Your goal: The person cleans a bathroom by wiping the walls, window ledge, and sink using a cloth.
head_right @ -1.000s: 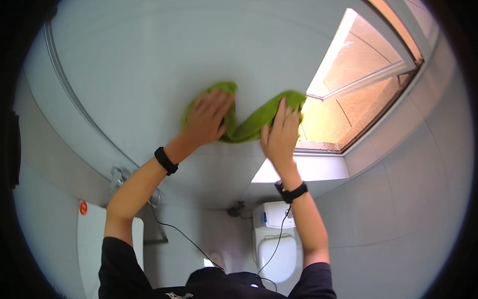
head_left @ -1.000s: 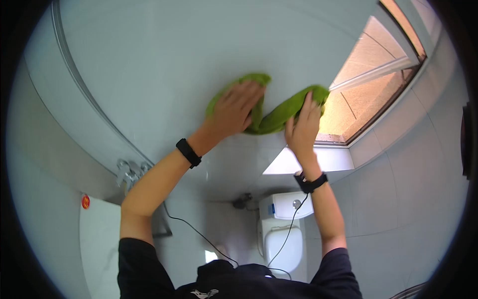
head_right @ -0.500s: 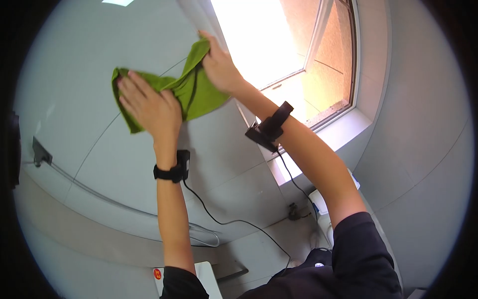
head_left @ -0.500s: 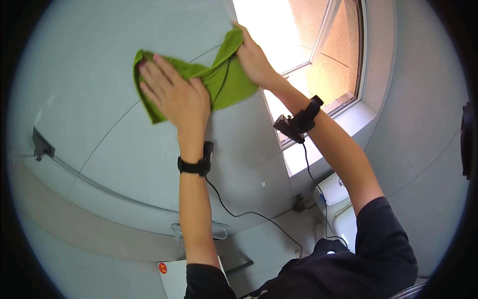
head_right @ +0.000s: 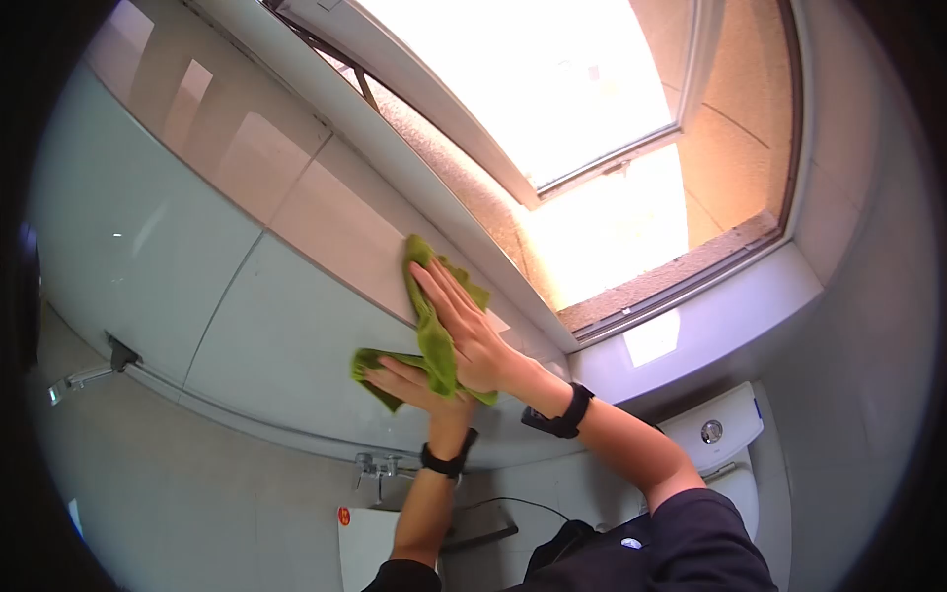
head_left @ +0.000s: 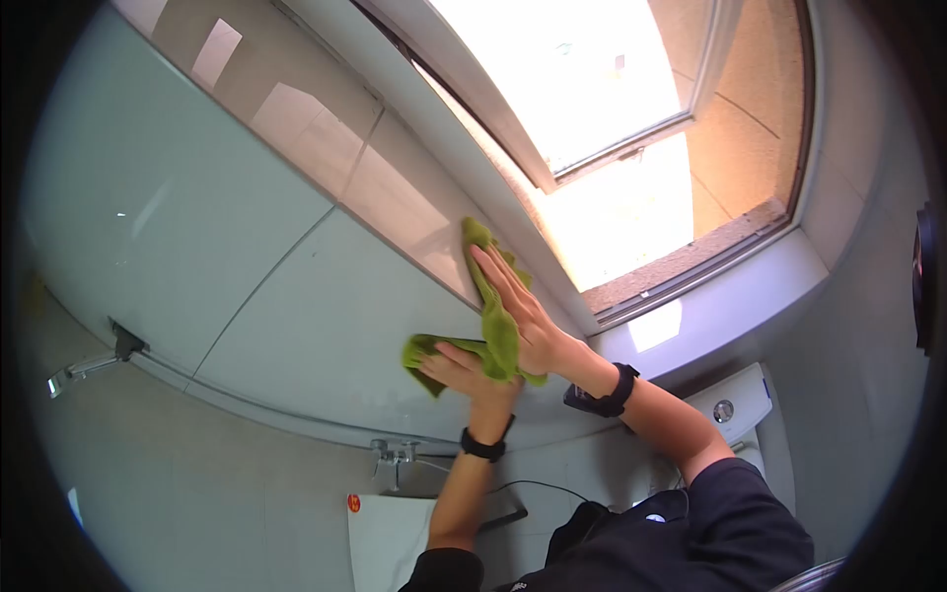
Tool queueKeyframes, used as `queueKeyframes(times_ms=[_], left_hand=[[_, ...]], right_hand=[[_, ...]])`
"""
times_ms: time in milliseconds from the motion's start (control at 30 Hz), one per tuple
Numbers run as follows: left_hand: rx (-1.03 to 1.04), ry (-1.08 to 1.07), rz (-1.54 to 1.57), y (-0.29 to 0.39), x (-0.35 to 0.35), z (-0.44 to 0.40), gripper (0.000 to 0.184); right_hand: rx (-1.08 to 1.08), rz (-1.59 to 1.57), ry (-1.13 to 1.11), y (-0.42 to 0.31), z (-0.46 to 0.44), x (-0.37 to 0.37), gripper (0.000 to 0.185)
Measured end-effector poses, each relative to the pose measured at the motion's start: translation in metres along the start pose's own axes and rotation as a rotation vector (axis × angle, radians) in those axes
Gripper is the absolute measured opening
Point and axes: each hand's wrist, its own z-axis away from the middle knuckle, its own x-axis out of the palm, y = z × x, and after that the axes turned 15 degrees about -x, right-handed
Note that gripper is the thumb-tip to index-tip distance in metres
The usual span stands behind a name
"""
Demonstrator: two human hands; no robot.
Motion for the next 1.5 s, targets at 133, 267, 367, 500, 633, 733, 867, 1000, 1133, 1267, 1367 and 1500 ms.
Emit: queueKeyframes(times_ms=[133, 267, 367, 500, 633, 733, 867, 1000, 1133, 1267, 1367, 1500], left_hand=[[0.012, -0.03, 0.017, -0.002, 0.013, 0.048, 0.132], [0.028, -0.04, 0.066, -0.01, 0.023, 0.076, 0.126], [-0.008, -0.177, 0.112, -0.014, 0.018, 0.1, 0.114], [0.004, -0.244, 0.211, -0.001, -0.009, 0.075, 0.098], [0.049, -0.204, 0.19, 0.002, -0.018, 0.037, 0.089], [0.058, -0.222, 0.162, 0.011, -0.032, -0.001, 0.084], [0.089, -0.214, 0.163, 0.017, -0.05, -0.055, 0.083], [0.126, -0.182, 0.139, 0.022, -0.069, -0.109, 0.08], [0.164, -0.088, 0.142, 0.044, -0.091, -0.165, 0.075], [0.212, 0.011, 0.164, 0.064, -0.109, -0.217, 0.072], [0.244, 0.041, 0.173, 0.065, -0.118, -0.242, 0.072], [0.152, 0.049, 0.203, 0.065, -0.113, -0.234, 0.072]], right_hand=[[0.103, -0.026, -0.017, 0.023, 0.056, -0.002, 0.069], [0.191, -0.048, -0.006, 0.036, 0.099, 0.001, 0.069], [0.203, -0.044, 0.006, 0.042, 0.123, -0.003, 0.068], [0.27, -0.016, -0.058, 0.039, 0.134, -0.005, 0.07], [0.281, -0.016, -0.161, 0.037, 0.097, -0.013, 0.072], [0.194, -0.009, -0.201, 0.031, 0.049, -0.017, 0.072], [-0.052, 0.101, -0.24, 0.043, -0.018, -0.012, 0.07], [-0.211, 0.185, -0.28, 0.037, -0.084, -0.014, 0.068], [-0.447, 0.23, -0.251, 0.035, -0.149, -0.014, 0.066], [-0.364, 0.088, -0.256, 0.012, -0.223, -0.011, 0.061], [-0.422, 0.138, -0.27, -0.004, -0.256, -0.01, 0.058], [-0.491, 0.114, -0.166, 0.006, -0.241, 0.002, 0.059]])
